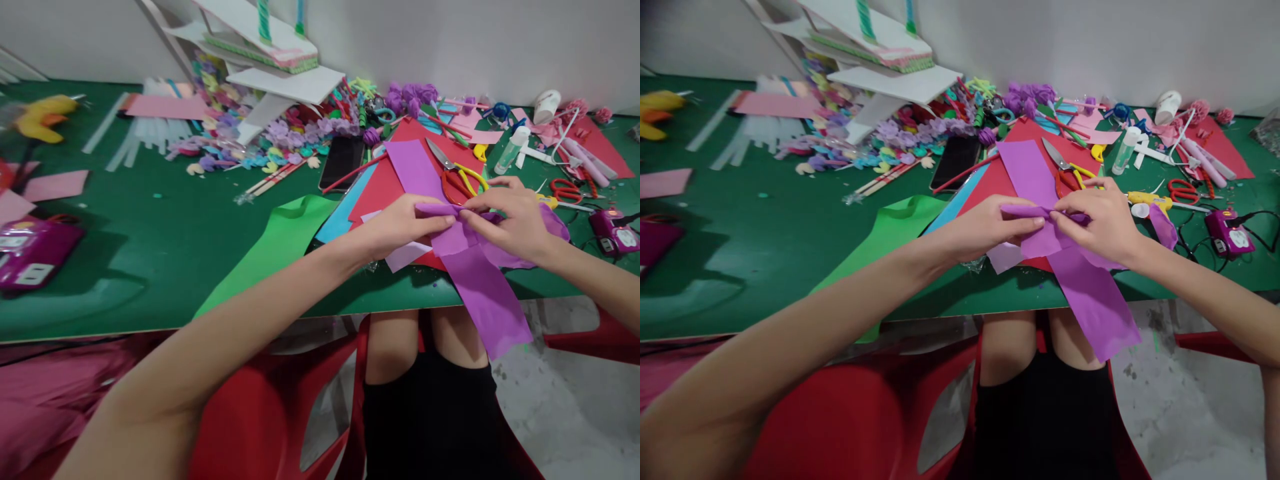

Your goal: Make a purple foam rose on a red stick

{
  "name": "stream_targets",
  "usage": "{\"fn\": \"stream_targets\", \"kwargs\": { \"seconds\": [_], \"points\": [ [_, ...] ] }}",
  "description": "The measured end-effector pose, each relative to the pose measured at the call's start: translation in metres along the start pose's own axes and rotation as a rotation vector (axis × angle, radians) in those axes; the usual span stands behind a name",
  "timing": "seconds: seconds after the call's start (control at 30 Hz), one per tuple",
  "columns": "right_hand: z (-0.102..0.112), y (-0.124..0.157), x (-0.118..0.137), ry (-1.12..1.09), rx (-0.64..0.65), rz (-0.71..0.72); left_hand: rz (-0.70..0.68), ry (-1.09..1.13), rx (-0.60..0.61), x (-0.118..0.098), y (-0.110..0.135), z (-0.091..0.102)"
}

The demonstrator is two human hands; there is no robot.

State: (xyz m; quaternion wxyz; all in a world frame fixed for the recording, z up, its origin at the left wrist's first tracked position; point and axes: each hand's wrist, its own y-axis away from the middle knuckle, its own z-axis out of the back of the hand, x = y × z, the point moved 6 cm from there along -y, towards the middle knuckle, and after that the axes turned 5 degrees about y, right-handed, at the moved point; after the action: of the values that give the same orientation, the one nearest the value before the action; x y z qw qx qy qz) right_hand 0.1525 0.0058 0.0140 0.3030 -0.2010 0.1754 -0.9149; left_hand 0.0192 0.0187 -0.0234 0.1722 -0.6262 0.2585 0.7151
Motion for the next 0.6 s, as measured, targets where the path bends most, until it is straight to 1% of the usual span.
{"fn": "stream_targets", "kwargs": {
  "seconds": [0.1, 0.17, 0.3, 0.43, 0.53, 0.6],
  "points": [
    [0.001, 0.000, 0.002, 0.052, -0.006, 0.068, 0.057, 0.019, -0.049, 0.003, 0.000, 0.002],
    [0.001, 0.000, 0.005, 0.095, -0.003, 0.123, 0.078, 0.037, -0.057, 0.005, -0.001, 0.002],
    [0.001, 0.000, 0.011, 0.195, 0.017, 0.241, 0.139, 0.206, -0.043, 0.011, -0.001, 0.002],
    [0.002, 0.002, 0.016, 0.255, 0.006, 0.362, 0.211, 0.382, -0.002, 0.014, 0.000, 0.001],
    [0.004, 0.004, 0.019, 0.303, -0.031, 0.458, 0.236, 0.420, 0.035, 0.012, 0.001, 0.000],
    [0.006, 0.006, 0.023, 0.344, -0.069, 0.529, 0.254, 0.405, 0.035, 0.013, 0.000, 0.000]
  ]
}}
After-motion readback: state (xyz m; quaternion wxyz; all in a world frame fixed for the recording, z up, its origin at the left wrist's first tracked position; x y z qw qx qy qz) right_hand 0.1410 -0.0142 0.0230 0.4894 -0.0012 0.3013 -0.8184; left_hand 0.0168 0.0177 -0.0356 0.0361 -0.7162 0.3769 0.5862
